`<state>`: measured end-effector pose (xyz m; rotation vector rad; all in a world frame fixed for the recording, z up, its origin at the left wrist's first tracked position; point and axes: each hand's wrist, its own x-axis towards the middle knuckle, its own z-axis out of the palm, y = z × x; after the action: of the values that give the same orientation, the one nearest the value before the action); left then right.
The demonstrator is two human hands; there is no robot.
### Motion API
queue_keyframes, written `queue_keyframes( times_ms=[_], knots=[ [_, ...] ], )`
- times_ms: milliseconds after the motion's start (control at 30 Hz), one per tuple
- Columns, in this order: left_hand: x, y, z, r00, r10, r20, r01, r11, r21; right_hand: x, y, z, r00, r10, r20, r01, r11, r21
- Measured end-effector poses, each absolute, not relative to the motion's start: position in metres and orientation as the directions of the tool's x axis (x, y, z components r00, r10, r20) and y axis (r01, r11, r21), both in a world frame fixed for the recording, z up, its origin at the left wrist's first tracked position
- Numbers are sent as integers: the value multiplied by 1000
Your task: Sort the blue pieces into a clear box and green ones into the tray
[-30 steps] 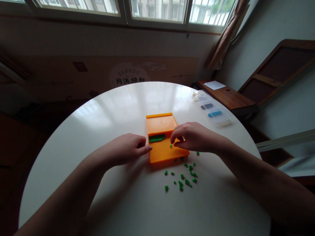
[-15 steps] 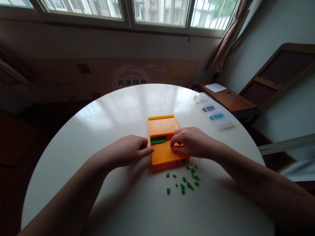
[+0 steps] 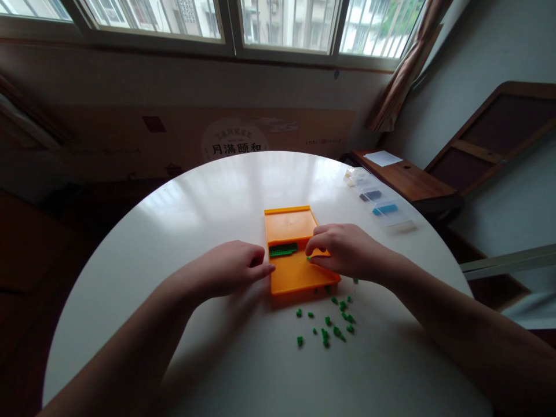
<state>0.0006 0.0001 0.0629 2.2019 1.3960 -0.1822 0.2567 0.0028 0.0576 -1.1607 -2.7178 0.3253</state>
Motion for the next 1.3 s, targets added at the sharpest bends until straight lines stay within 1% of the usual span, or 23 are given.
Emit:
queue_keyframes(
  times_ms=[133, 267, 433, 600, 700, 967, 1300],
  knots=[
    [0, 0, 62, 455, 807, -376, 876, -329, 354, 256, 3, 56, -686, 725, 54, 694, 675, -252],
    [0, 0, 62, 454, 808, -376, 878, -336, 340, 254, 5, 49, -692, 716, 89, 677, 688, -261],
    [1, 0, 63, 459, 807, -372, 876, -340, 343, 254, 4, 49, -642, 752, 149, 708, 656, -263],
    [0, 0, 62, 456, 807, -374, 874, -328, 358, 254, 1, 53, -648, 755, 103, 715, 649, -259],
    [0, 0, 62, 453, 807, -378, 878, -330, 347, 252, 2, 51, -648, 758, 78, 722, 644, -255],
    [-1, 0, 61, 466, 806, -365, 873, -352, 337, 245, 4, 39, -555, 817, 158, 766, 575, -288],
    [0, 0, 62, 461, 804, -376, 876, -344, 338, 243, 4, 36, -518, 841, 158, 789, 540, -291]
  ],
)
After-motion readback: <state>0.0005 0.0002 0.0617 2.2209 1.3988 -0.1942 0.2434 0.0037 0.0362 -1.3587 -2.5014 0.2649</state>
